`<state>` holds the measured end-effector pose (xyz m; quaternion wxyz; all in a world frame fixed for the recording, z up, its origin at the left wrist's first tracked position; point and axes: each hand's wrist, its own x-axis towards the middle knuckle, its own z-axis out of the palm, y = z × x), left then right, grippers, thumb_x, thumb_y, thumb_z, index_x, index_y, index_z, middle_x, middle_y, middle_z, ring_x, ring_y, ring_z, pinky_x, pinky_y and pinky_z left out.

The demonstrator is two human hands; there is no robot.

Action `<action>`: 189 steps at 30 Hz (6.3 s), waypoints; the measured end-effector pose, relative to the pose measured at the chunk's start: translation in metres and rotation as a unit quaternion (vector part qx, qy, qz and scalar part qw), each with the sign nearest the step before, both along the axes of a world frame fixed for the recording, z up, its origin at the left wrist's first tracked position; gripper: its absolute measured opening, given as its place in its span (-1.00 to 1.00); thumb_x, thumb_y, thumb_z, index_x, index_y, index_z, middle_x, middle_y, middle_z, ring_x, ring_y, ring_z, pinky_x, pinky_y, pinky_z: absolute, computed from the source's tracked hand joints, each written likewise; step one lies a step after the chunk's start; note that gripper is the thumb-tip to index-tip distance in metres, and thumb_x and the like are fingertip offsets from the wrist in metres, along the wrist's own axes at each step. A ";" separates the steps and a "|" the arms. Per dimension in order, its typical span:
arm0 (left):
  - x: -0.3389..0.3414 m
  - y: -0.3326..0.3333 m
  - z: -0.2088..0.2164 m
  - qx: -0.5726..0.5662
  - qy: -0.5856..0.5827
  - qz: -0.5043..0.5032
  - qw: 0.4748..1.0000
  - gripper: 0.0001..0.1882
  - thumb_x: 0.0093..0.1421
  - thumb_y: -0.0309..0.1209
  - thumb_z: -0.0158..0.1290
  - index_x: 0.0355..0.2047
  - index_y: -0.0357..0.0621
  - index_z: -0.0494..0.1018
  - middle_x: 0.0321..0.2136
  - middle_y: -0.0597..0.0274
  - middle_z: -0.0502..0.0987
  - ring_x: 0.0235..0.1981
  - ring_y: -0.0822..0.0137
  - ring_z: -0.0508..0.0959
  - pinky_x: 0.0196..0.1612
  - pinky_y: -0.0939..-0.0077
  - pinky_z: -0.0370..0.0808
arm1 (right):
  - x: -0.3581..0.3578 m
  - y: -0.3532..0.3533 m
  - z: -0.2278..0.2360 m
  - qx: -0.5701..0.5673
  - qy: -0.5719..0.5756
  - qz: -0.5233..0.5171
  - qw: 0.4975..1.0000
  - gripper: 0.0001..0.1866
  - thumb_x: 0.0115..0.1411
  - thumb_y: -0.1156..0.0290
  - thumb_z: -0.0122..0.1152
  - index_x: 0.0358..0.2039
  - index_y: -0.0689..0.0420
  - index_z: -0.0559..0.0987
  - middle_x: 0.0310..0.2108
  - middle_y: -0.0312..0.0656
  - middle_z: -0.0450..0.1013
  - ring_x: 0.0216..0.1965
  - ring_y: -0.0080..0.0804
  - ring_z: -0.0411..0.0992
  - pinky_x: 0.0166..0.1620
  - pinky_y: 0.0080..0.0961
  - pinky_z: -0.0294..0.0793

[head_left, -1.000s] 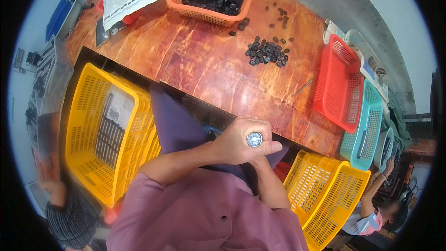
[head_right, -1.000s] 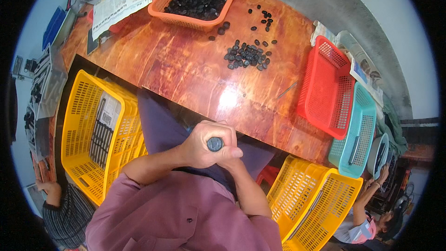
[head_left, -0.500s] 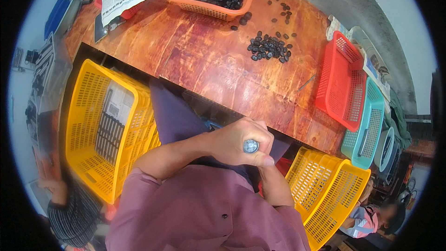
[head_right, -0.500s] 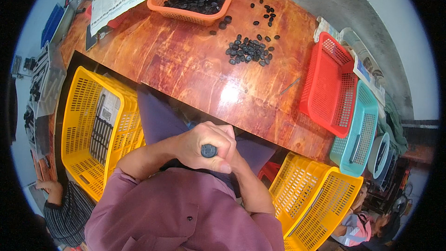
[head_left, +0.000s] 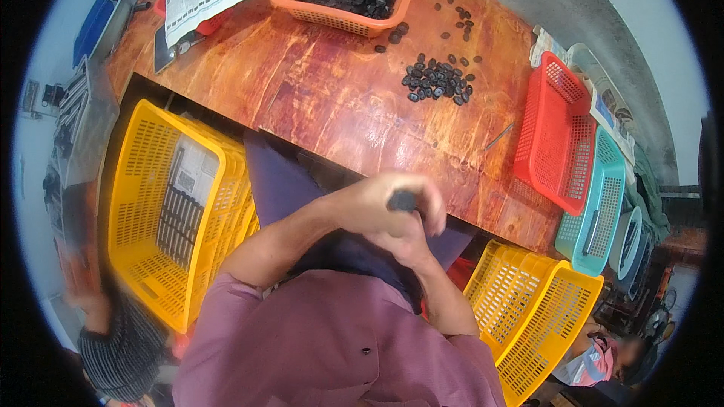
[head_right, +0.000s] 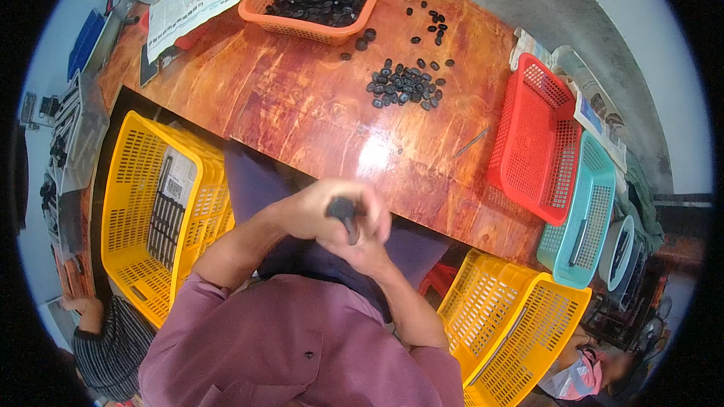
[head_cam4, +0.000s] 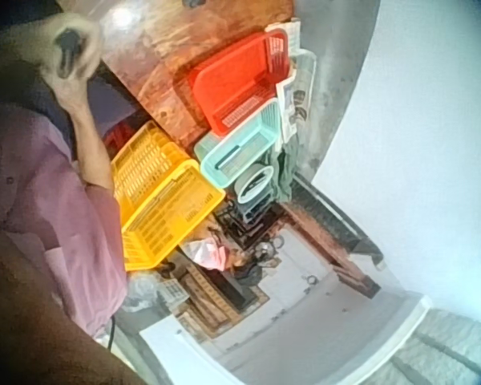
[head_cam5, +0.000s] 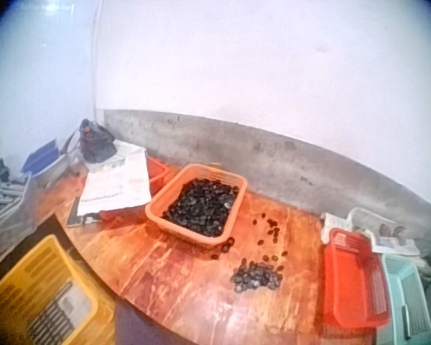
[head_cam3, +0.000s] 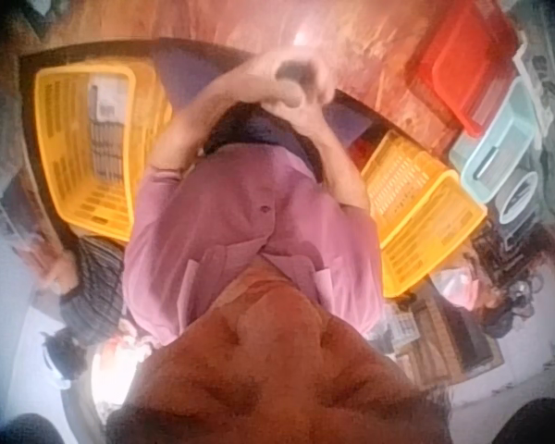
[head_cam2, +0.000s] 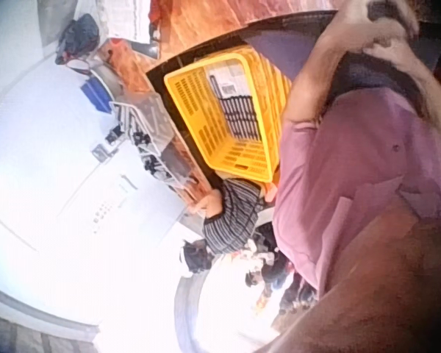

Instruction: The person repeatedly picks up small black disc magnets from a table and inserts them one by one into a cylindrical metal tube. After filling the tube, they place it into a yellow basket and repeat the process with a new tube.

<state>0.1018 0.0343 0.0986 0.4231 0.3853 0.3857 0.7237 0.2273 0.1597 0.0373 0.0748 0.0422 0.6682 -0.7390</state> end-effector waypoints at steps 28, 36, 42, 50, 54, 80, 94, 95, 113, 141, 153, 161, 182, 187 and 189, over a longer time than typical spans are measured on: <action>0.040 -0.016 -0.029 -0.258 0.028 0.245 0.934 -0.76 0.32 -0.35 0.07 -0.16 -0.30 0.54 -0.29 0.10 0.62 -0.20 0.35 0.59 -0.08 0.35 0.52 | -0.017 -0.008 0.012 -0.037 -0.130 -0.062 0.989 -0.82 0.11 0.46 0.35 -0.40 0.13 0.48 -0.61 -0.37 0.39 -0.66 -0.63 0.32 -0.61 -0.62 0.26; 0.053 -0.025 -0.044 -0.205 0.055 0.365 0.906 -0.59 0.36 -0.16 0.07 -0.12 -0.36 0.46 -0.45 -0.01 0.56 -0.37 0.26 0.60 -0.27 0.29 0.51 | -0.011 -0.021 -0.012 -0.033 -0.105 -0.078 0.991 -0.61 0.16 0.38 0.29 -0.06 0.21 0.38 -0.53 -0.38 0.29 -0.69 -0.67 0.22 -0.64 -0.69 0.15; 0.057 -0.059 -0.039 -0.204 0.121 0.441 0.866 -0.51 0.23 -0.16 0.19 -0.05 -0.37 0.44 -0.22 -0.02 0.51 -0.16 0.12 0.54 -0.06 0.26 0.45 | -0.028 -0.034 0.006 0.041 -0.129 -0.004 0.991 -0.74 0.15 0.46 0.28 -0.21 0.23 0.43 -0.59 -0.38 0.29 -0.69 -0.67 0.24 -0.63 -0.67 0.16; 0.038 -0.178 -0.005 -0.196 0.006 0.455 0.869 -0.67 0.20 -0.34 0.29 -0.10 -0.24 0.52 -0.16 0.23 0.56 -0.17 0.35 0.57 -0.07 0.41 0.53 | -0.061 -0.073 0.032 0.148 0.048 0.155 0.976 -0.42 0.00 0.51 0.42 0.07 0.25 0.45 0.01 -0.13 0.41 0.02 -0.34 0.40 0.13 -0.37 0.38; -0.003 -0.298 0.019 -0.114 -0.056 0.691 0.712 -0.62 0.29 -0.39 0.18 0.08 -0.19 0.40 -0.12 0.17 0.56 -0.17 0.35 0.59 -0.10 0.41 0.60 | -0.085 -0.068 0.026 0.359 0.207 0.106 0.904 -0.55 0.07 0.54 0.34 0.01 0.24 0.51 -0.02 -0.02 0.44 0.02 -0.10 0.41 0.11 -0.25 0.41; -0.061 -0.561 -0.437 0.070 -0.500 0.839 0.204 -0.66 0.27 -0.48 0.19 -0.06 -0.47 0.38 -0.16 -0.14 0.50 -0.18 0.03 0.60 -0.10 0.26 0.74 | -0.110 -0.057 -0.017 0.625 0.288 0.045 0.724 -0.86 0.32 0.50 0.08 -0.24 0.34 0.49 -0.07 0.13 0.38 0.00 0.09 0.37 0.06 -0.02 0.37; -0.076 -0.553 -0.419 0.004 -0.517 0.830 0.210 -0.59 0.39 -0.31 0.03 0.02 -0.49 0.33 -0.23 -0.22 0.51 -0.25 -0.10 0.61 -0.04 0.19 0.70 | -0.108 -0.063 -0.019 0.634 0.271 0.024 0.724 -0.86 0.32 0.51 0.06 -0.25 0.34 0.50 -0.06 0.12 0.38 0.00 0.07 0.37 0.05 -0.07 0.39; -0.073 -0.552 -0.421 -0.005 -0.508 0.830 0.230 -0.58 0.42 -0.27 -0.02 0.04 -0.44 0.33 -0.20 -0.23 0.51 -0.23 -0.12 0.60 -0.01 0.19 0.68 | -0.109 -0.062 -0.020 0.626 0.270 0.018 0.731 -0.86 0.32 0.50 0.07 -0.25 0.34 0.50 -0.06 0.12 0.38 0.00 0.07 0.37 0.05 -0.08 0.39; -0.065 -0.560 -0.448 -0.192 -0.511 0.764 0.344 -0.61 0.37 -0.07 -0.06 -0.24 -0.19 0.43 -0.40 0.08 0.51 -0.37 0.14 0.53 -0.31 0.21 0.54 | -0.097 -0.047 -0.034 0.575 0.280 0.008 0.769 -0.91 0.26 0.54 0.10 -0.30 0.31 0.50 -0.13 0.09 0.39 -0.15 0.01 0.40 -0.01 -0.15 0.44; -0.177 -0.292 -0.079 -0.272 0.386 0.666 0.577 -0.64 0.46 -0.23 -0.08 -0.33 -0.26 0.50 -0.47 0.29 0.48 -0.43 0.42 0.46 -0.28 0.50 0.41 | -0.068 0.168 0.120 0.413 0.326 -0.429 0.734 -0.82 0.13 0.49 0.25 -0.24 0.25 0.57 -0.25 0.00 0.52 -0.20 -0.09 0.52 -0.10 -0.24 0.52; -0.083 0.010 -0.078 -0.169 -0.002 0.412 0.895 -0.69 0.44 -0.29 0.00 -0.48 -0.09 0.37 -0.61 0.47 0.32 -0.60 0.61 0.27 -0.53 0.65 0.25 | 0.113 0.536 0.062 0.624 -0.225 -0.413 0.624 -0.63 -0.02 0.35 0.33 -0.24 0.35 0.66 -0.31 0.15 0.61 -0.23 0.00 0.61 -0.17 -0.20 0.58; -0.077 0.005 -0.081 -0.160 -0.023 0.390 0.907 -0.75 0.42 -0.40 0.04 -0.45 -0.12 0.39 -0.61 0.43 0.36 -0.61 0.59 0.27 -0.55 0.66 0.18 | 0.125 0.484 0.068 0.587 -0.452 -0.393 0.545 -0.61 0.22 0.38 0.10 0.04 0.18 0.62 0.06 0.09 0.54 0.15 -0.06 0.49 0.20 -0.17 0.43; -0.077 0.004 -0.087 -0.209 0.019 0.404 0.890 -0.82 0.36 -0.45 0.09 -0.43 -0.16 0.47 -0.56 0.39 0.46 -0.56 0.56 0.38 -0.51 0.64 0.31 | -0.046 0.361 0.168 0.010 0.166 -0.422 0.891 -0.69 0.25 0.37 0.14 -0.03 0.21 0.45 -0.44 -0.30 0.44 -0.46 -0.51 0.43 -0.38 -0.55 0.43; -0.074 0.002 -0.084 -0.195 0.010 0.429 0.882 -0.86 0.40 -0.42 0.05 -0.29 -0.22 0.52 -0.49 0.35 0.52 -0.48 0.51 0.51 -0.37 0.62 0.49 | -0.085 0.189 0.145 -0.035 0.122 -0.260 0.957 -0.72 0.30 0.28 0.18 -0.04 0.13 0.47 -0.49 -0.34 0.44 -0.62 -0.65 0.34 -0.57 -0.68 0.32; -0.060 0.013 -0.071 -0.184 -0.022 0.383 0.905 -0.79 0.43 -0.38 0.00 -0.07 -0.25 0.51 -0.32 0.27 0.57 -0.34 0.47 0.56 -0.25 0.57 0.53 | -0.081 0.125 0.106 -0.213 0.023 -0.193 0.957 -0.59 0.37 0.07 0.11 -0.06 0.20 0.47 -0.57 -0.28 0.45 -0.71 -0.57 0.32 -0.65 -0.62 0.30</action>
